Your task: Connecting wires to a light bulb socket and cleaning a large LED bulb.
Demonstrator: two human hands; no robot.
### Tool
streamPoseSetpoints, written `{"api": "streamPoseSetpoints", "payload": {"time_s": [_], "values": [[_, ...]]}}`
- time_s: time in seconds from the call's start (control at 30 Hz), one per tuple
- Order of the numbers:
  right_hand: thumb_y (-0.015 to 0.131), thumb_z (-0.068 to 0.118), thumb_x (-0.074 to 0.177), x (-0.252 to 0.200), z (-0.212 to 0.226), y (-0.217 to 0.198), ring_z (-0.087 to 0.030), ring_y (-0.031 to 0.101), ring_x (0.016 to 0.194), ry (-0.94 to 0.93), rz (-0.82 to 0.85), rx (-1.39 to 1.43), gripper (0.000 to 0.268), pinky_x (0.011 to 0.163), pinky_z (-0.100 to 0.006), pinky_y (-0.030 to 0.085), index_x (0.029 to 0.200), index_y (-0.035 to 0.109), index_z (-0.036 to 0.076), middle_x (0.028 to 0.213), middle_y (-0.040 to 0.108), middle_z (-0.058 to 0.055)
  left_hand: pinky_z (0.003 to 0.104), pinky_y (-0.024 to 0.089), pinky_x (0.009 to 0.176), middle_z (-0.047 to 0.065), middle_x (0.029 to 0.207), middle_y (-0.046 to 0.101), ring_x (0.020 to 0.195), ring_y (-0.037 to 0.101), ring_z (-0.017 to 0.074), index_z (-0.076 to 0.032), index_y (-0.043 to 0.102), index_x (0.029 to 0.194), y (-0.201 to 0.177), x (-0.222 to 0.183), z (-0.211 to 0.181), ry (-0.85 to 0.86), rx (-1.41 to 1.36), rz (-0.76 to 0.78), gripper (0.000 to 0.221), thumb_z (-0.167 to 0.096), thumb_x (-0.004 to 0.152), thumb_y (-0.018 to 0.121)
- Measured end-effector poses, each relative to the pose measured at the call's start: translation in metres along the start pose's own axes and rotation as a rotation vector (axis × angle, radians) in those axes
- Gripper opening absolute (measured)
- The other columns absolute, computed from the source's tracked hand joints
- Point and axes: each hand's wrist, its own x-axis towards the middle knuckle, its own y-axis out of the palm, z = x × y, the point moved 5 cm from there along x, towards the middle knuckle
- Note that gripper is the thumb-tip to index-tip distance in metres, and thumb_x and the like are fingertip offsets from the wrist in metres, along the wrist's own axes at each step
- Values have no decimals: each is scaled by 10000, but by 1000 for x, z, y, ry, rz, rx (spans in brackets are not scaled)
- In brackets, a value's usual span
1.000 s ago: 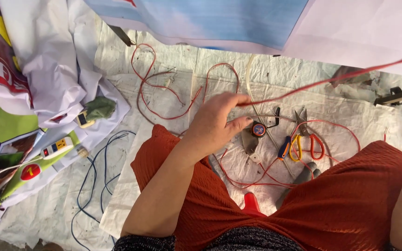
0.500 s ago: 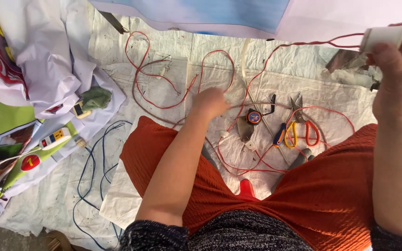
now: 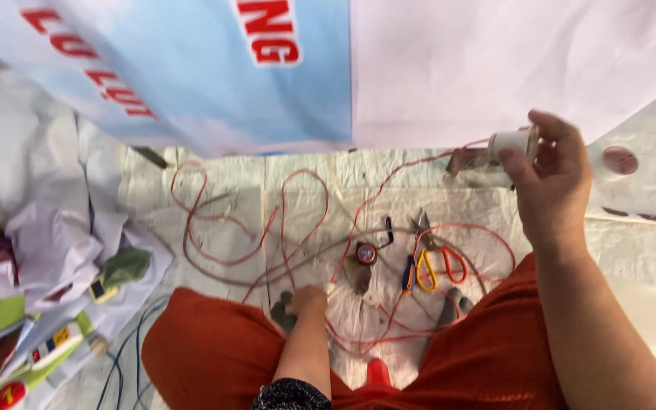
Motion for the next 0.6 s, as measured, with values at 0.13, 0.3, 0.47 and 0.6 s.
{"api": "streamPoseSetpoints", "payload": {"time_s": [0.13,0.3,0.47,0.6], "values": [[614,-75,977,-3,0,-12,-240,593,1076,47,-78,53,478,932,-312,509,1431,470,-34,1267,567,-195,516,415,935,42,1241,708,1073,642,259,-141,773,1135,22,33,-10,79,108,-32,281,-258,976,572],[672,-21,944,-4,0,-15,-243,666,975,136,-106,-14,491,895,-329,552,1408,516,-58,1129,648,-201,377,523,893,15,1182,726,1101,687,203,-185,724,1187,31,35,-17,159,73,-4,275,-246,961,581],[702,14,925,0,2,-10,-238,652,999,162,-111,-65,495,917,-335,545,1393,543,-19,1175,634,-182,416,549,800,97,1063,735,962,699,281,-74,701,1108,10,73,-34,241,-65,-21,386,-395,893,715],[663,35,954,7,-14,-17,-210,619,961,121,-146,37,482,821,-307,515,1416,530,2,1135,626,-163,356,544,600,122,803,710,644,655,225,27,730,1001,-55,70,-66,514,-338,-120,426,-335,778,752]]}}
